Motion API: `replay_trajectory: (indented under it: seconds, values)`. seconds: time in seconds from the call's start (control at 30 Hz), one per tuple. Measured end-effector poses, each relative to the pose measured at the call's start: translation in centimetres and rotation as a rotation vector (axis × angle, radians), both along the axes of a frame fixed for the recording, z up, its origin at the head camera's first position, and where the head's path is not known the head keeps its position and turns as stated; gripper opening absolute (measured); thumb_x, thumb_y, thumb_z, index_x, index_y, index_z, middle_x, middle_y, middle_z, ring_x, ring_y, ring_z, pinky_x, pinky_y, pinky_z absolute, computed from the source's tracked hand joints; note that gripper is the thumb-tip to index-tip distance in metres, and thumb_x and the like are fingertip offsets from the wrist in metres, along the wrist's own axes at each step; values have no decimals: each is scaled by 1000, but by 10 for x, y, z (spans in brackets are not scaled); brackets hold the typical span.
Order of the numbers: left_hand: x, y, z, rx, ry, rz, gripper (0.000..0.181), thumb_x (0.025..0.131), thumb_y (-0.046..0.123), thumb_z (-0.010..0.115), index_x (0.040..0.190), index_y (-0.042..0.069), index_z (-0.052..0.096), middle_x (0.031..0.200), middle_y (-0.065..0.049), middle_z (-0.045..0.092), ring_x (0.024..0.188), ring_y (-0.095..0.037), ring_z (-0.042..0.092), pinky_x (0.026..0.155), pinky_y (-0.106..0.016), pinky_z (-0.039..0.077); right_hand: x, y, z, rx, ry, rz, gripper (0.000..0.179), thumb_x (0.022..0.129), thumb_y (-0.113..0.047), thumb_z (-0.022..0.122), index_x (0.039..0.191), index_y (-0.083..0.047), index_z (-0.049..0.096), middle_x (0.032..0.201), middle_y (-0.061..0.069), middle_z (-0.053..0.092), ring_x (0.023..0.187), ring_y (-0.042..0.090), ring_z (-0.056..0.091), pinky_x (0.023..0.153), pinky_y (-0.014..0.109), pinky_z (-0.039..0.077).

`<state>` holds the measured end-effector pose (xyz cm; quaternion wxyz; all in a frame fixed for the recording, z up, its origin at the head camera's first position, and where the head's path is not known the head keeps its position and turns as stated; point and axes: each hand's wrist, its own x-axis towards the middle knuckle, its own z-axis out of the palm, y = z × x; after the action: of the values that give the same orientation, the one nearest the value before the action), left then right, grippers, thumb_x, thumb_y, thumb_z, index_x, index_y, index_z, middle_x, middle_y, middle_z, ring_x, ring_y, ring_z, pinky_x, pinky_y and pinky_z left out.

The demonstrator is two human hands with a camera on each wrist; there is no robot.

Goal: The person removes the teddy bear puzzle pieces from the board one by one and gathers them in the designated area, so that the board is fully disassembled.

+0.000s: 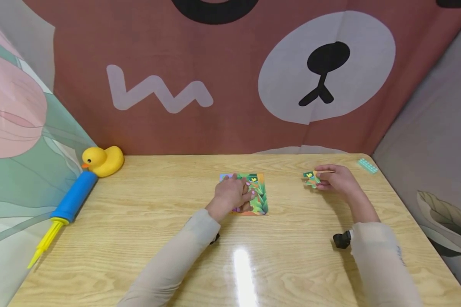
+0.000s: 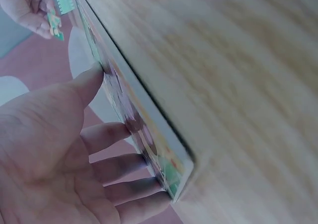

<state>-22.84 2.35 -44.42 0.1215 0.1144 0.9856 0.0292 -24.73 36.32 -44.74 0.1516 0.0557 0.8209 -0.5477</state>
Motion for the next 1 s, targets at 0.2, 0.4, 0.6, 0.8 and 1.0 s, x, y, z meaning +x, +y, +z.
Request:
replay_trajectory:
  seconds: [0.2, 0.4, 0.6, 0.8, 1.0]
  values:
    - [1, 1, 2, -28, -6, -3, 52, 100, 64, 46, 136, 32, 66, 156, -7, 47, 137, -32, 51, 103, -46, 53, 3, 12, -4, 4, -9, -9, 56, 107, -20, 51, 152, 9, 33, 98, -14, 66, 85, 3, 72, 82, 26, 61]
    - [1, 0, 4, -21, -5, -4, 50, 100, 64, 47, 129, 30, 71, 152, -7, 51, 132, -31, 54, 101, -45, 55, 6, 15, -7, 8, -5, -7, 52, 107, -16, 50, 148, 12, 36, 96, -10, 66, 82, 4, 72, 81, 26, 62]
    - [1, 0, 4, -22, -3, -9, 50, 101, 63, 47, 133, 31, 68, 152, -7, 51, 132, -31, 53, 102, -47, 54, 7, 13, -9, 85, 25, 10, 45, 107, -14, 48, 142, 14, 40, 99, -2, 64, 81, 5, 72, 79, 28, 62]
    - [0, -1, 3, -18, -5, -3, 51, 101, 62, 48, 137, 31, 66, 151, -8, 52, 131, -30, 54, 100, -46, 56, 7, 11, -7, 118, 34, 3, 46, 108, -17, 47, 141, 15, 42, 101, -1, 64, 82, 5, 71, 80, 29, 62]
    - [-1, -1, 2, -12, -4, 2, 51, 101, 62, 49, 138, 30, 64, 153, -8, 51, 131, -30, 54, 95, -44, 58, 5, 14, -8, 125, 31, -12, 48, 109, -19, 45, 141, 16, 41, 97, -10, 64, 82, 5, 68, 80, 28, 62]
